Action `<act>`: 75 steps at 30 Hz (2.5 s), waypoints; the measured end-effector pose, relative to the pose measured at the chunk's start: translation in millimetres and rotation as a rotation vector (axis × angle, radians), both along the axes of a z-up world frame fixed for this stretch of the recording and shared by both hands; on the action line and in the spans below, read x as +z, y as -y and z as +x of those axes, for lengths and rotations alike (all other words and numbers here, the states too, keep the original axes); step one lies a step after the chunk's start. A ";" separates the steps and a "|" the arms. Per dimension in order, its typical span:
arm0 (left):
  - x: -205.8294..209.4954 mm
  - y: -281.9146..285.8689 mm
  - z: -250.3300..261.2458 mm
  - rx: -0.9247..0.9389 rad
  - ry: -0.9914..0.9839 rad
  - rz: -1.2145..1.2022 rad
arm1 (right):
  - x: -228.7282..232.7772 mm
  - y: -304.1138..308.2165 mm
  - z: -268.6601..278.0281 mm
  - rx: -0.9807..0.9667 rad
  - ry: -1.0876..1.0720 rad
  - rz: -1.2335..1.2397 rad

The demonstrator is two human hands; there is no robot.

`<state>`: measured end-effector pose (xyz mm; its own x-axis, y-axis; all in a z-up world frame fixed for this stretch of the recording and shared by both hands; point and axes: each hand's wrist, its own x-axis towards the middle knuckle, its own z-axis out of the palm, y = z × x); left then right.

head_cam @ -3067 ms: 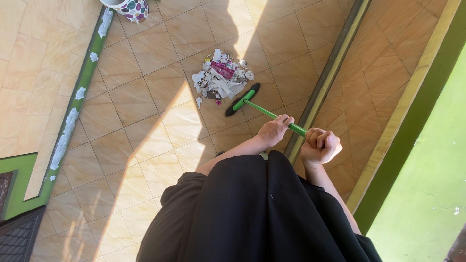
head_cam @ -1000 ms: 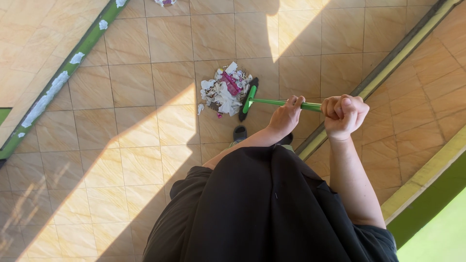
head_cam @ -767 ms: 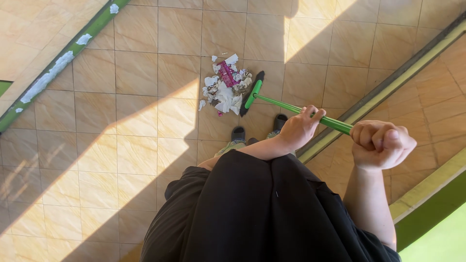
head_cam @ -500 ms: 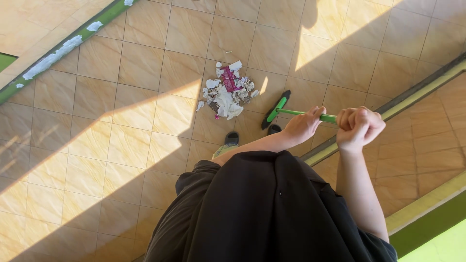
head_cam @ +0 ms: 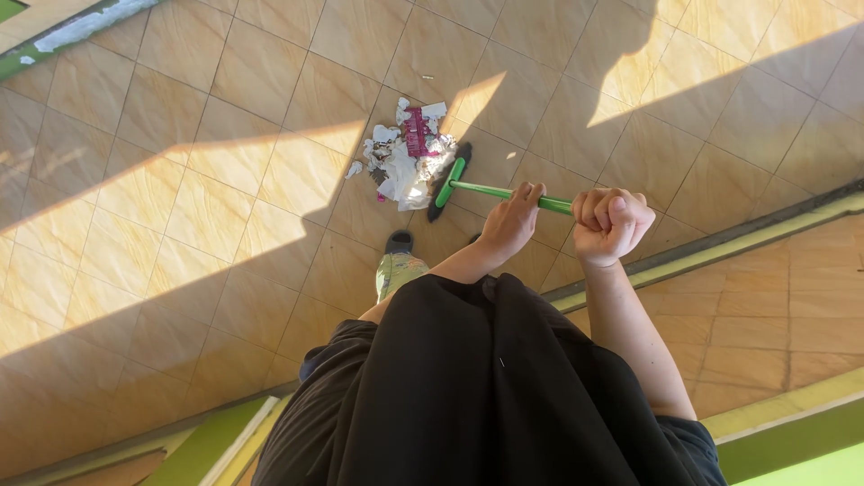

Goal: Sweeping paper scraps and debris into a dustpan and emptying it into a bucket on a balcony.

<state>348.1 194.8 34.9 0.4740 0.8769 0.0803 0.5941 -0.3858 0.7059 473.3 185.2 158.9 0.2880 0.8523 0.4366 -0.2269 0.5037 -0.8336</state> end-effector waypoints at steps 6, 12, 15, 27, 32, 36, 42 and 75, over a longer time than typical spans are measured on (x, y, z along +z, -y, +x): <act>9.9 12.2 1.5 -0.010 -0.072 0.043 | 17.0 28.5 24.6 0.074 -0.074 -0.049; 64.6 51.1 3.2 -0.102 0.000 -0.001 | 75.9 71.5 19.0 0.057 -0.007 -0.085; 43.0 67.3 0.7 -0.120 0.026 -0.057 | 43.0 80.4 13.0 0.035 -0.046 -0.120; -23.1 89.7 -67.9 -0.049 0.037 0.007 | -7.4 101.7 -61.9 0.080 -0.034 -0.051; 17.4 113.8 -110.3 -0.062 0.011 0.077 | 26.9 139.0 -87.8 0.104 -0.037 -0.071; 94.4 135.1 -166.0 -0.058 -0.018 0.161 | 94.8 150.5 -128.7 0.179 0.139 0.146; 126.4 177.8 -252.2 0.137 0.112 0.198 | 144.7 154.9 -203.2 0.594 0.061 0.190; 65.5 210.8 -404.8 0.752 0.190 0.117 | 94.0 107.5 -420.5 1.054 0.108 0.128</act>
